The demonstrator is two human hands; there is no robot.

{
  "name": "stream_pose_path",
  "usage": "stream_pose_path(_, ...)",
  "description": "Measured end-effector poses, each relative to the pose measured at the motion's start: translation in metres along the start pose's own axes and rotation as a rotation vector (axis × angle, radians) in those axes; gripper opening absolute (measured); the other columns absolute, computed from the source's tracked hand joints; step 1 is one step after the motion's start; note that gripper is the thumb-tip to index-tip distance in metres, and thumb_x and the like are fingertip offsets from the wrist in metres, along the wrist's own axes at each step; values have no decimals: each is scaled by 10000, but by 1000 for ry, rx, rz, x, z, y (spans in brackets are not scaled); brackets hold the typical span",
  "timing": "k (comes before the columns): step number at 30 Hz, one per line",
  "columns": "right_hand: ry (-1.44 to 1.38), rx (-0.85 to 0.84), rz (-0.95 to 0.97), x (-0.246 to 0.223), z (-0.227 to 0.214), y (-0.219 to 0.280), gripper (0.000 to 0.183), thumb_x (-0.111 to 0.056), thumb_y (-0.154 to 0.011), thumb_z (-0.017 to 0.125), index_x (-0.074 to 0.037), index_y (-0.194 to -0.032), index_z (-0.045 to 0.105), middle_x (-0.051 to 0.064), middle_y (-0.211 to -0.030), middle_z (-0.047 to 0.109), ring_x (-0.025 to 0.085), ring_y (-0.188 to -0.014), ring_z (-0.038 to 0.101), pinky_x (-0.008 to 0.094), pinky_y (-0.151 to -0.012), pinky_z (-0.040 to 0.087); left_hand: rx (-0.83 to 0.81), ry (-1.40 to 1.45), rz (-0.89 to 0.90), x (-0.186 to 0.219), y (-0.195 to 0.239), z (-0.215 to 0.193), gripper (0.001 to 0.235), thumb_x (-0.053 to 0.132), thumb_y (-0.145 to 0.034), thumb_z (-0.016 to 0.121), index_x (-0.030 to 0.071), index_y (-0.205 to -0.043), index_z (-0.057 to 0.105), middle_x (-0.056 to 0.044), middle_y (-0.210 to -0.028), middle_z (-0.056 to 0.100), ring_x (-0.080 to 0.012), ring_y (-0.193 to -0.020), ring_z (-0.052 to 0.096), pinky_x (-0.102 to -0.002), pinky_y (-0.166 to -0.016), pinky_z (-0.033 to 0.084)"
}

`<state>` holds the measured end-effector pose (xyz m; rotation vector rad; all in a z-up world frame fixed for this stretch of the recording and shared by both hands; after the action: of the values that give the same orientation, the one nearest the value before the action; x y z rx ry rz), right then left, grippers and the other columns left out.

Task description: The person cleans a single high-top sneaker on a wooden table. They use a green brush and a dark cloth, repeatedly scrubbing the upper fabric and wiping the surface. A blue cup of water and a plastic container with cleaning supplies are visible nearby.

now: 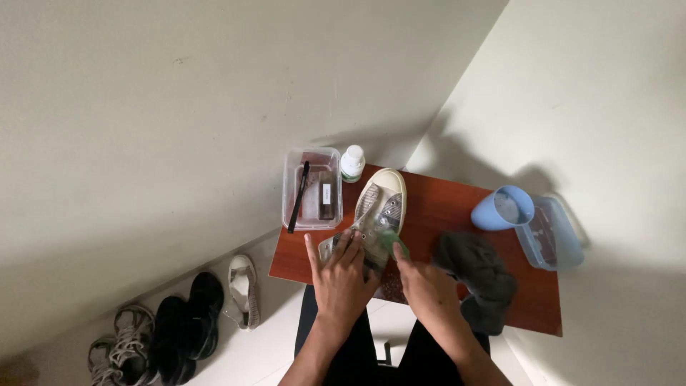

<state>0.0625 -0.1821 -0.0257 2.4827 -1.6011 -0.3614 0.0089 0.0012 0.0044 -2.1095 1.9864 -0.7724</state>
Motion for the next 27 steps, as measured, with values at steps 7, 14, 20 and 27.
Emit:
stream_pose_path(7,-9,15,52,-16,-7,-48,627,-225,-1027,491,-411,-1608,347,95,-851,720,397,-683,704,534,-563,540,6,-54,33,0,-2,-1,440,317,-758,653,120,-1128,788,29,-1277,747,-119,-1286,633,-714,-1231,70)
stream_pose_path(14,-234,-109,56,-15,-22,8,541,-317,-1047,423,-258,-1585,394,130,-661,704,343,-552,670,498,-500,448,-19,0,27,-1,-1,2,408,268,-743,615,76,-1055,793,2,-1284,743,-143,-1307,617,-729,-1221,67)
stream_pose_path(20,-496,-116,173,-46,-32,-10,520,-217,-1043,429,-277,-1558,474,253,-1121,751,468,-1055,714,569,-873,600,-132,54,-46,5,-3,-3,447,277,-695,714,102,-1102,772,3,-1273,738,-177,-1333,574,-766,-1226,23)
stream_pose_path(27,-167,-167,75,-26,1,33,558,-334,-1034,423,-306,-1585,336,54,-891,759,357,-767,721,549,-602,505,8,45,23,2,-1,1,445,276,-876,577,25,-1199,751,-45,-1258,753,-154,-1288,636,-718,-1220,60)
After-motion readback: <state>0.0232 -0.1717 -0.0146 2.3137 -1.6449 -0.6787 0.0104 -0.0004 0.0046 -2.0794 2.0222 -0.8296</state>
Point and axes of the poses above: each hand's wrist, its own y-axis away from the middle knuckle, its own z-axis out of the palm, x = y × z, the point moved 1 cm from there along -y, towards the middle knuckle
